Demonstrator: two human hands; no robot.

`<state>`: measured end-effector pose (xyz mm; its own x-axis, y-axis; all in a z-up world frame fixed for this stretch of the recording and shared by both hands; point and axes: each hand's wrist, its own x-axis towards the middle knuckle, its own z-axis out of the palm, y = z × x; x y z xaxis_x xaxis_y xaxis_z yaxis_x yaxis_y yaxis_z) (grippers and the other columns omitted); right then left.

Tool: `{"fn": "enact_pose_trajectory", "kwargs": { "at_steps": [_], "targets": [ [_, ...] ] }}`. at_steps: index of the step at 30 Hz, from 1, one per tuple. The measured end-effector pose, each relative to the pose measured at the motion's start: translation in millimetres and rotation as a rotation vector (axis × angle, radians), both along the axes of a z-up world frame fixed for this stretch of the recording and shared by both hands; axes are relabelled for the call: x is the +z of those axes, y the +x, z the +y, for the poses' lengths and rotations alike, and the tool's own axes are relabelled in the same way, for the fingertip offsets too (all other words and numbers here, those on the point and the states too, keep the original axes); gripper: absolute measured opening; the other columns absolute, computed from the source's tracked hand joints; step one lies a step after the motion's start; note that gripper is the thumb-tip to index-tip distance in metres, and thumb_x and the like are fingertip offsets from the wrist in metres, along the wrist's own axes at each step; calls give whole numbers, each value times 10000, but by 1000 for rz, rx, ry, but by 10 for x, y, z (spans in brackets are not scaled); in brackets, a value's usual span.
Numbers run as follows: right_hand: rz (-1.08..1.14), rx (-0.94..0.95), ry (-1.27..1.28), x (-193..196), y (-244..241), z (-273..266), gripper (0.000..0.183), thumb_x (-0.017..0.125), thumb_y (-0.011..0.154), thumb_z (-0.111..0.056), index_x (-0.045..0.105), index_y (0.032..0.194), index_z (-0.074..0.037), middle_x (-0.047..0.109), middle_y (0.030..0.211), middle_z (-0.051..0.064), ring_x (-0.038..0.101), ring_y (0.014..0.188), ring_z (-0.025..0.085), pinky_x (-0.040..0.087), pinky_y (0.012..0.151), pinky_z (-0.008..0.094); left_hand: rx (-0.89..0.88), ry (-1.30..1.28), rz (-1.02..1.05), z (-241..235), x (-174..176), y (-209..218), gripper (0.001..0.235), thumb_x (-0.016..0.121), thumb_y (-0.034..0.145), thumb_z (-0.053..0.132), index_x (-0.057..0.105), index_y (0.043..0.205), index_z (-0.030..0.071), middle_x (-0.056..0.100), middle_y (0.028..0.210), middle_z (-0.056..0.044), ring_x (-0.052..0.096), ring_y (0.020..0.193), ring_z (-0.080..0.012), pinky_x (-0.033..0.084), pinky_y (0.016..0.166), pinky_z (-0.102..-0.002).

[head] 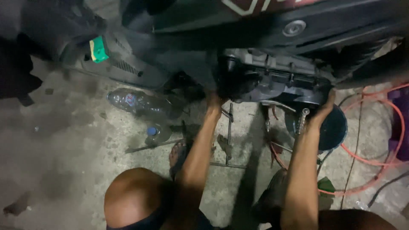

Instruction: Removing the engine cover from a motorcycle using a T-handle wrench to unscrew the bolts.

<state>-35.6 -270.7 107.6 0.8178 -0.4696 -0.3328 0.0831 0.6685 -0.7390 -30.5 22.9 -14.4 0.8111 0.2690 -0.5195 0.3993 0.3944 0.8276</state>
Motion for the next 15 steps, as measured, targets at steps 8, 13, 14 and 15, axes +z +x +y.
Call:
{"fn": "enact_pose_trajectory", "kwargs": {
  "at_steps": [8, 13, 14, 15],
  "targets": [
    [172, -14, -75, 582, -177, 391, 664, 772, 686, -607, 743, 1188, -173, 729, 1221, 112, 698, 1114, 259, 551, 984, 392, -905, -91, 359, 98, -1751, 798, 471, 548, 1025, 158, 454, 1483, 95, 455, 1485, -123, 483, 1318, -284, 475, 1074, -425],
    [244, -44, -72, 524, -150, 341, 708, 836, 644, -659, 776, 1167, -184, 738, 1233, 119, 723, 1115, 264, 569, 1001, 406, -1428, -150, 595, 160, -2491, 1364, 415, 536, 1057, 211, 505, 1451, 84, 491, 1434, -79, 489, 1264, -227, 448, 1069, -395],
    [216, -40, -86, 480, -166, 308, 752, 832, 646, -672, 768, 1204, -172, 747, 1257, 129, 747, 1135, 284, 595, 1014, 412, -1599, -181, 674, 158, -2595, 1393, 401, 533, 1067, 229, 522, 1440, 80, 503, 1417, -64, 492, 1246, -208, 439, 1067, -385],
    [204, -29, -84, 386, -124, 241, 752, 832, 646, -672, 768, 1204, -172, 747, 1257, 129, 747, 1135, 284, 595, 1014, 412, -1586, -173, 666, 179, -2560, 1500, 401, 533, 1067, 229, 522, 1440, 80, 503, 1417, -64, 492, 1246, -208, 439, 1067, -385]
  ]
}}
